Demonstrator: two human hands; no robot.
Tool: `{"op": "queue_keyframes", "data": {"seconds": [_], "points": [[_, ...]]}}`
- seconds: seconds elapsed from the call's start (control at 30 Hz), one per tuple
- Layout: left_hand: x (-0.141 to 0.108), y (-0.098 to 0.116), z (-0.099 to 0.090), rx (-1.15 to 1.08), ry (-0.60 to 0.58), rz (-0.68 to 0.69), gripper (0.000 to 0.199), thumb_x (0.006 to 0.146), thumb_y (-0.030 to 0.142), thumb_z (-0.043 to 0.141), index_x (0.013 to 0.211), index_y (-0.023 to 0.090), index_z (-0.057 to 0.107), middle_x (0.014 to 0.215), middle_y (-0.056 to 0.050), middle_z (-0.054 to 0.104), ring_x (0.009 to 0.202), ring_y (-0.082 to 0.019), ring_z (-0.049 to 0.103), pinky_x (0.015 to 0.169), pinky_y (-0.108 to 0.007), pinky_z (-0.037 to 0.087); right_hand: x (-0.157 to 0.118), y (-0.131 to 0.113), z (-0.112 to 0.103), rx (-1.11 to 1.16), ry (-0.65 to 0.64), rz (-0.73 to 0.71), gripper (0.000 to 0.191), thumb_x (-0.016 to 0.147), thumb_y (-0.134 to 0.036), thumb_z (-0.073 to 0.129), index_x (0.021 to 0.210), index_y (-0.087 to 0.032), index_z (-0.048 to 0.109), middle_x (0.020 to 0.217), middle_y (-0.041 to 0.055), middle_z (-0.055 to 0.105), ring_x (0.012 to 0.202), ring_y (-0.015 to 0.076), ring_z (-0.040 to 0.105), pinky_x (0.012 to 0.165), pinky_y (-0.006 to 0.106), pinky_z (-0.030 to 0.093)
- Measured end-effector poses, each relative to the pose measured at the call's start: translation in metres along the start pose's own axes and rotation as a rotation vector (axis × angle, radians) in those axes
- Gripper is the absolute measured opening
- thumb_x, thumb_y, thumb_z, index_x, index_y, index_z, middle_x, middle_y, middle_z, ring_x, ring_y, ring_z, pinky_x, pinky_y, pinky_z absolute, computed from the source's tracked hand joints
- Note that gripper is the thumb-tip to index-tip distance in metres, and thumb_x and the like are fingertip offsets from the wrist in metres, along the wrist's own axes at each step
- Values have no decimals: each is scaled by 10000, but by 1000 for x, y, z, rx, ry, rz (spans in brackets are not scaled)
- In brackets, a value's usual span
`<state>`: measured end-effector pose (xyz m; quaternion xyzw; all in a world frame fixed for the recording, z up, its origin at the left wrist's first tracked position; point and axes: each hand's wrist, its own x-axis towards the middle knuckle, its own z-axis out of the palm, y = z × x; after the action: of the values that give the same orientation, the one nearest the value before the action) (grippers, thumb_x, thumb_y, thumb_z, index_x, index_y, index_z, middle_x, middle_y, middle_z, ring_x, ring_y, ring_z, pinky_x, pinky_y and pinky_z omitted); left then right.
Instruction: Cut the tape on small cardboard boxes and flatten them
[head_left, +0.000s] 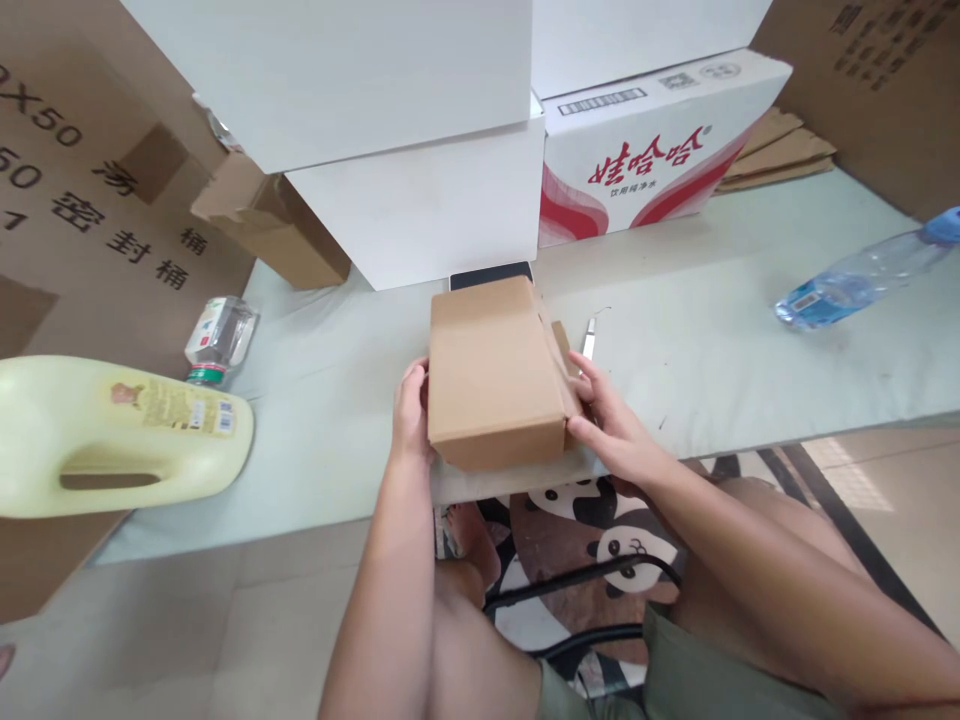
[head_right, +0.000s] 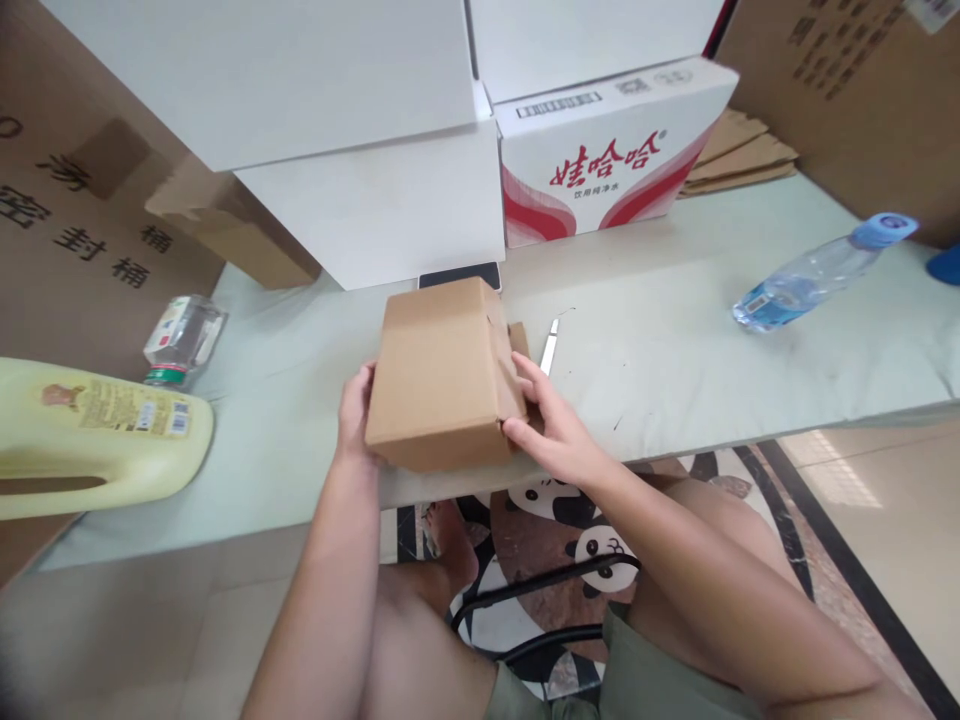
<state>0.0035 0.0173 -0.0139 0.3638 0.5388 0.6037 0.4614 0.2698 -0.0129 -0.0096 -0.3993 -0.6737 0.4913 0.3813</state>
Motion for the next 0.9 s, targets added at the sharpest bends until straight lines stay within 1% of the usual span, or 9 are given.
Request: {"op": "queue_keyframes", "data": {"seconds": [0.1, 0.2, 0.3, 0.43, 0.5, 0.6, 0.67, 0.77, 0.9], "points": [[-1, 1, 1, -82, -18, -97, 475, 797, 589, 601, 1069, 207, 675, 1130, -98, 729, 1062, -255, 684, 824, -351, 542, 1, 0, -2, -71, 112, 44, 886, 881, -586, 625, 1582, -293, 169, 1607, 162, 338, 1445, 351, 410, 1175, 601, 341], [-5, 4, 0, -19, -130, -83, 526, 809, 579, 610, 1186, 215, 660, 1252, -103, 698, 1191, -273, 636, 949, -375, 512, 3, 0, -2, -86, 106, 64, 932, 838, -535, 695, 1568, -288, 172, 1599, 162, 330, 1438, 353, 415, 1178, 589, 349], [-8, 9, -1, 71, -189, -51, 520, 814, 534, 648, 1230, 222, 657, 1297, -101, 681, 1275, -275, 589, 1052, -378, 458, 4, -1, 0, -89, 93, 51, 856, 835, -511, 698, 1528, -276, 253, 1554, 165, 385, 1395, 348, 464, 1137, 565, 416], [-8, 11, -2, 124, -145, -54, 473, 818, 544, 656, 1163, 221, 678, 1215, -111, 708, 1215, -287, 622, 994, -391, 492, 5, -1, 5, -104, 144, 71, 785, 824, -488, 703, 1476, -263, 328, 1442, 172, 494, 1195, 319, 615, 964, 514, 553], [-7, 10, -1, 142, -85, -53, 459, 814, 567, 654, 1107, 215, 686, 1150, -114, 720, 1146, -286, 649, 928, -388, 519, 6, -1, 6, -153, 236, 90, 731, 813, -471, 710, 1431, -252, 387, 1400, 167, 533, 1161, 313, 626, 944, 507, 554], [-6, 9, -1, 149, -41, -76, 456, 806, 577, 644, 1071, 209, 689, 1099, -113, 724, 1071, -273, 664, 832, -364, 535, 9, 1, 7, -216, 355, 101, 635, 813, -446, 697, 1361, -233, 459, 1332, 153, 588, 1191, 317, 608, 967, 511, 529], [-6, 9, -1, 138, -47, -95, 449, 796, 564, 650, 1064, 206, 697, 1104, -111, 726, 1072, -269, 659, 817, -349, 528, 10, 1, 7, -208, 339, 101, 585, 830, -432, 674, 1343, -229, 481, 1290, 145, 613, 1155, 305, 629, 918, 484, 549], [-5, 9, -1, 114, -48, -109, 421, 795, 522, 640, 1063, 207, 714, 1124, -104, 732, 1102, -269, 650, 836, -343, 516, 10, 0, 7, -189, 267, 71, 497, 863, -410, 639, 1312, -232, 524, 1269, 135, 627, 1089, 276, 655, 867, 439, 566], [-4, 9, -1, 81, -101, -112, 388, 769, 360, 564, 1087, 207, 727, 1152, -85, 737, 1128, -276, 644, 847, -356, 514, 11, 0, 8, -183, 247, 59, 470, 875, -399, 623, 1303, -226, 532, 1223, 124, 646, 984, 245, 671, 826, 413, 572]]}}
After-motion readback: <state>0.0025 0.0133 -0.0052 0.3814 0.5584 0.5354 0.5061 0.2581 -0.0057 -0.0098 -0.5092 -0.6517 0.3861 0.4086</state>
